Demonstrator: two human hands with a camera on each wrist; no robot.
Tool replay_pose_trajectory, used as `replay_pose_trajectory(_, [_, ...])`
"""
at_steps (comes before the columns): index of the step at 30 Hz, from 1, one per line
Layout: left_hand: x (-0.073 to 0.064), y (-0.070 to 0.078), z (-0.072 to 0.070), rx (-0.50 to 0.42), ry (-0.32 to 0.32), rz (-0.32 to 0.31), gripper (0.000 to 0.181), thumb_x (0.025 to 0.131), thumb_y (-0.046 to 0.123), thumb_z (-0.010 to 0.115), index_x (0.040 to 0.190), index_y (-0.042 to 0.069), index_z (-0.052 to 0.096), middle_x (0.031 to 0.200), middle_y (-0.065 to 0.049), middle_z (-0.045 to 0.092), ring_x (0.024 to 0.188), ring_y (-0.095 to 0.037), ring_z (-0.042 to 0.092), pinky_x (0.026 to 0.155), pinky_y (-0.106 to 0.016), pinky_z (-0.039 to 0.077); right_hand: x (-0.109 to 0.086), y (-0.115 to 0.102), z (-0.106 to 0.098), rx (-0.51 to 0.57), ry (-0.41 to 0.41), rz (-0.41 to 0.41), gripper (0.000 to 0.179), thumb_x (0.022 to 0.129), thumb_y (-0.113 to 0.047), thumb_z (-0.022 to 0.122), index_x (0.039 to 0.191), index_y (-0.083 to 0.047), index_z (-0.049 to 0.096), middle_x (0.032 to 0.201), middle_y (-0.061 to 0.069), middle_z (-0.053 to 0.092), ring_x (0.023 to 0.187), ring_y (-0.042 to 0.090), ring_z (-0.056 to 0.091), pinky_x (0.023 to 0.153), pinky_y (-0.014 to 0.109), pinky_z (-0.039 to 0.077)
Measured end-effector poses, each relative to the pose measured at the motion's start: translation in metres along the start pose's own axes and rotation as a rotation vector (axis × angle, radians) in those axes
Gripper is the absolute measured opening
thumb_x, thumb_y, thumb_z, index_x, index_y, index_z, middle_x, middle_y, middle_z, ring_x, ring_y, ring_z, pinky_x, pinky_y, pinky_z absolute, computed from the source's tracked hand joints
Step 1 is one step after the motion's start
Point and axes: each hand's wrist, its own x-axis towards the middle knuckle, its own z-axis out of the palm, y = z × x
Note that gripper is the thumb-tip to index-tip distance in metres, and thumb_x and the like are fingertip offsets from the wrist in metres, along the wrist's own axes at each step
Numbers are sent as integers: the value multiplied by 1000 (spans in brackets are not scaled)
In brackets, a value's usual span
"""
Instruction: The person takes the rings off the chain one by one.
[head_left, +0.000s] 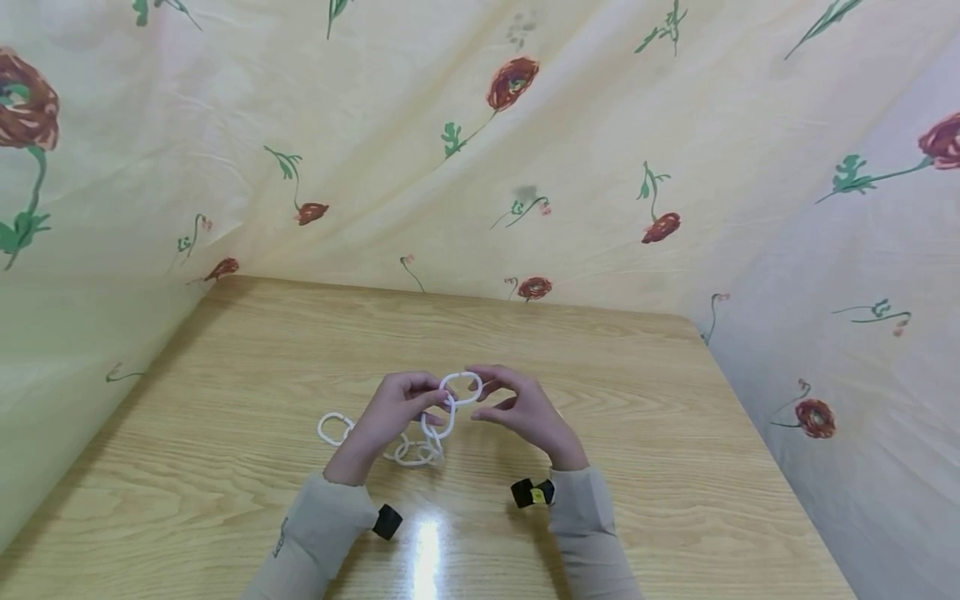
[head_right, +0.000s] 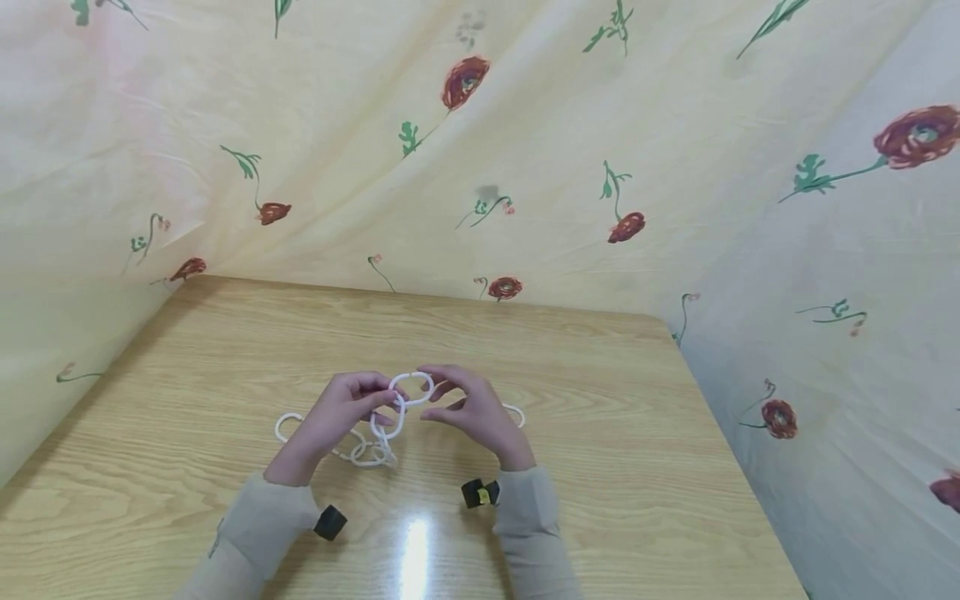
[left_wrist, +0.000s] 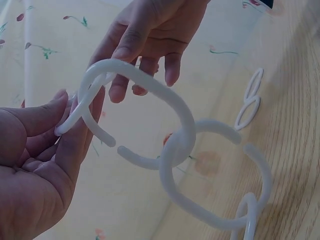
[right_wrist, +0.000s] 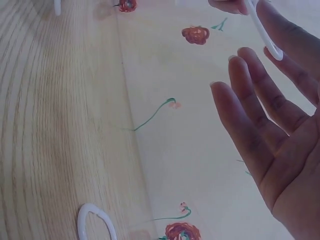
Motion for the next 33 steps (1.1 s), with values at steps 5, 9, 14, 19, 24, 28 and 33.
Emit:
replay_pose_trajectory(5, [0,0,0,-26,-12,-2,25,98,8,56,109,-13,61,105,-21,69,84,-11,68,72,-27,62,-1,0,2,-53,44,-42,56,82,-8,76,134,-8,55,111,20,66,97,24,64,73,27,59])
replay_pose_trajectory(9, [0,0,0,-35,-19,-4,26,98,9,56,109,-13,61,104,-20,69,84,-11,68,72,-27,62,-1,-1,3,-108,75,-92,52,82,-7,76,131,-11,59,106,11,67,96,21,64,74,27,59])
replay_pose_trajectory(14, [0,-1,1,-48,-21,-3,26,98,9,56,109,-14,61,108,-27,66,87,-17,69,73,-28,62,-1,-1,4,-157,113,-154,48,81,-7,76,127,-10,61,99,6,66,92,18,63,73,26,60])
replay_pose_trajectory(19, [0,-1,1,-79,-23,-1,26,97,8,56,110,-15,60,109,-27,67,85,-12,69,73,-28,62,-1,-1,5,-176,138,-205,48,79,-7,77,125,-8,63,96,6,66,89,15,62,72,25,60])
replay_pose_trajectory(24, [0,-1,1,-105,-25,-3,28,97,8,56,111,-16,59,106,-21,69,84,-10,69,72,-27,62,-2,-2,4,-188,150,-236,48,78,-7,78,124,-6,64,96,6,66,88,16,63,72,26,61])
replay_pose_trajectory(28, [-1,-2,1,-120,-36,5,29,98,8,56,112,-17,58,103,-17,70,84,-11,69,72,-26,61,-2,-3,3,-184,153,-247,47,78,-8,78,123,-6,64,96,6,67,88,16,63,72,26,61])
replay_pose_trajectory(33, [-1,-1,2,-145,-49,9,29,98,8,55,112,-18,57,100,-7,71,84,-10,69,72,-25,61,-2,-4,3,-172,158,-272,48,77,-7,79,123,-5,64,95,7,67,87,16,63,72,28,61])
